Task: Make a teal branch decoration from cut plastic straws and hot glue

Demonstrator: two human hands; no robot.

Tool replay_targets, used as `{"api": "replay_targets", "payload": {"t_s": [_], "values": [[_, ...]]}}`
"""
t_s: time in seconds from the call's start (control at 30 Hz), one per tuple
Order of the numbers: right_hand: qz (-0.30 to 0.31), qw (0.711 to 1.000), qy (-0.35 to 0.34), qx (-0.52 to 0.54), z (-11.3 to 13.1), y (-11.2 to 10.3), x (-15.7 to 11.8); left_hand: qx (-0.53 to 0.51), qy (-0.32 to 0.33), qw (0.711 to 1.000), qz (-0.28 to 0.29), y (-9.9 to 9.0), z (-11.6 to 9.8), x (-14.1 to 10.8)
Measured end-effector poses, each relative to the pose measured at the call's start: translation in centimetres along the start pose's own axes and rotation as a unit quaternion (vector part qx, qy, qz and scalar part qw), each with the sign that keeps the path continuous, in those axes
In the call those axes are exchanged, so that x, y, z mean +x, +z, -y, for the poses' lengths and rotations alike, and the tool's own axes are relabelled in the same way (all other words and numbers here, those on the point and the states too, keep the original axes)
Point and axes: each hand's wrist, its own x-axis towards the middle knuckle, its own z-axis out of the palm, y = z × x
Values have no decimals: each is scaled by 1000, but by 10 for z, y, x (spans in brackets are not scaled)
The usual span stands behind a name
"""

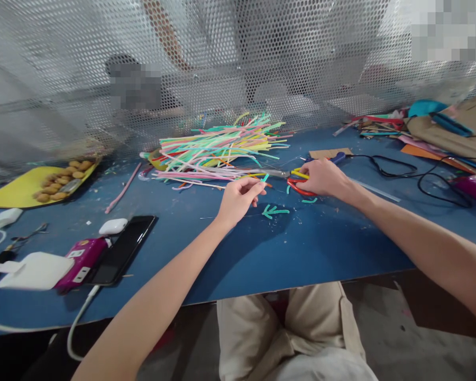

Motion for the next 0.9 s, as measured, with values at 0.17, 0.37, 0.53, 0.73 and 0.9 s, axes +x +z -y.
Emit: {"api": "replay_targets", "payload": {"t_s": [0.17,0.37,0.53,0.73,0.9], "values": [[-88,983,64,145,4,-17,-4,-41,24,998,-31,0,-2,1],[41,993,61,87,11,-20,-17,-63,35,996,-45,1,0,1],[20,997,70,-8,0,-12,-14,-57,27,997,-47,0,1,2],[118,984,54,119,7,-27,-13,-59,17,997,-56,-1,1,2],[168,959,-26,226,37,-32,-29,-71,29,995,-68,1,-3,1]]}}
